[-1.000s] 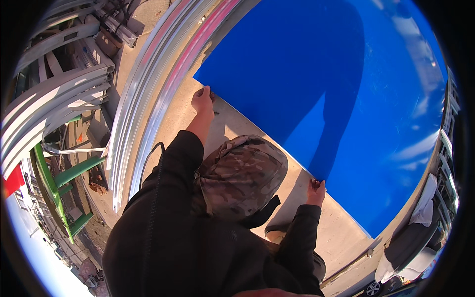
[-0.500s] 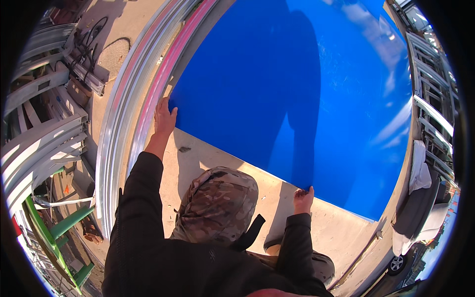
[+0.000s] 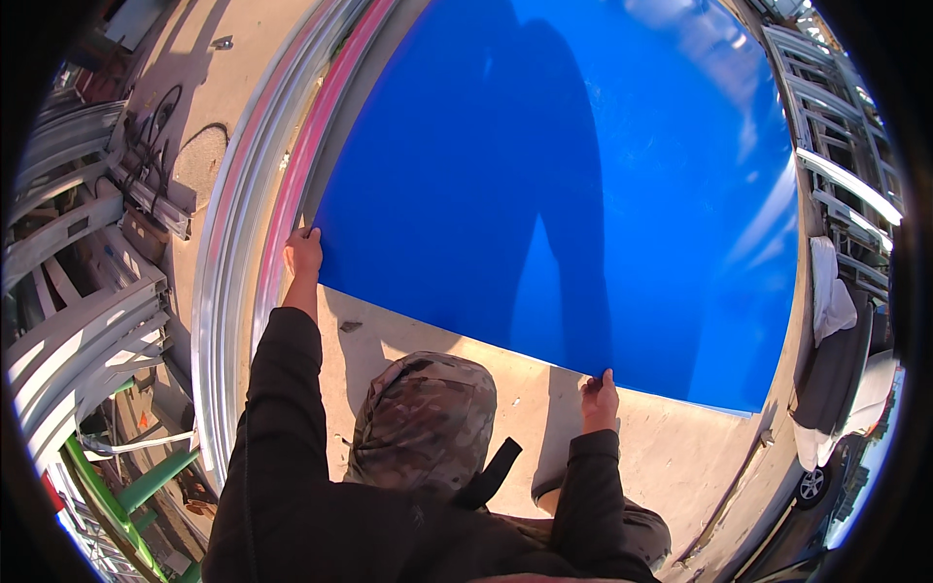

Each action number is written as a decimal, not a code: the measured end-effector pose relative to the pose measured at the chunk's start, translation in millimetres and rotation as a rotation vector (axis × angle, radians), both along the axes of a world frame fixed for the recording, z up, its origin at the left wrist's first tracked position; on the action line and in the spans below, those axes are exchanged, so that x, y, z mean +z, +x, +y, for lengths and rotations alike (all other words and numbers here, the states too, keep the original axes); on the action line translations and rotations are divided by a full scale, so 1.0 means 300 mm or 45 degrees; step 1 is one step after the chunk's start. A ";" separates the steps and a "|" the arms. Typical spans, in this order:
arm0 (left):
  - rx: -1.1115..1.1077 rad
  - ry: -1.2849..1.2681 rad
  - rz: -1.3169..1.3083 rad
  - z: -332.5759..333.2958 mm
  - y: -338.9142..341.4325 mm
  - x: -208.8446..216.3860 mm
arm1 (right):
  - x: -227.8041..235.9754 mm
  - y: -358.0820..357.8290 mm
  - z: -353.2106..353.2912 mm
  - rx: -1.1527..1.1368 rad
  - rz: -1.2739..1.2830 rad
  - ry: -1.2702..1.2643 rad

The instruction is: The person unrolls a blue sheet, removes protective film, and places it onto a metal frame on the ground. They then measure the frame with a tape measure.

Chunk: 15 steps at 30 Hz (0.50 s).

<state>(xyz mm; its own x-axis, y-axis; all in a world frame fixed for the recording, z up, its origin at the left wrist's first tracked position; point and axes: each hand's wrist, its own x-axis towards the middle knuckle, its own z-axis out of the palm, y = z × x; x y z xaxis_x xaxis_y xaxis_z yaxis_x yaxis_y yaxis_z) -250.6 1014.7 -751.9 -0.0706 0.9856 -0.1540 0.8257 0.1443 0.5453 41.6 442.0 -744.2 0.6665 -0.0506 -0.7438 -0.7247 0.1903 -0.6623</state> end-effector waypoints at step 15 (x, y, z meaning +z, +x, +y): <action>0.054 0.109 0.031 -0.052 0.029 0.025 | -0.003 0.022 0.009 -0.093 0.093 0.002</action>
<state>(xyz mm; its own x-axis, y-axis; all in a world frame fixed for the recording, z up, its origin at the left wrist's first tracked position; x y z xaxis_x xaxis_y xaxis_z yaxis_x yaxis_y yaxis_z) -241.8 999.1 -744.4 -0.1153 0.9911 -0.0671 0.8332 0.1333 0.5367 48.1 444.7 -745.3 0.6048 -0.0957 -0.7906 -0.7555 0.2451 -0.6077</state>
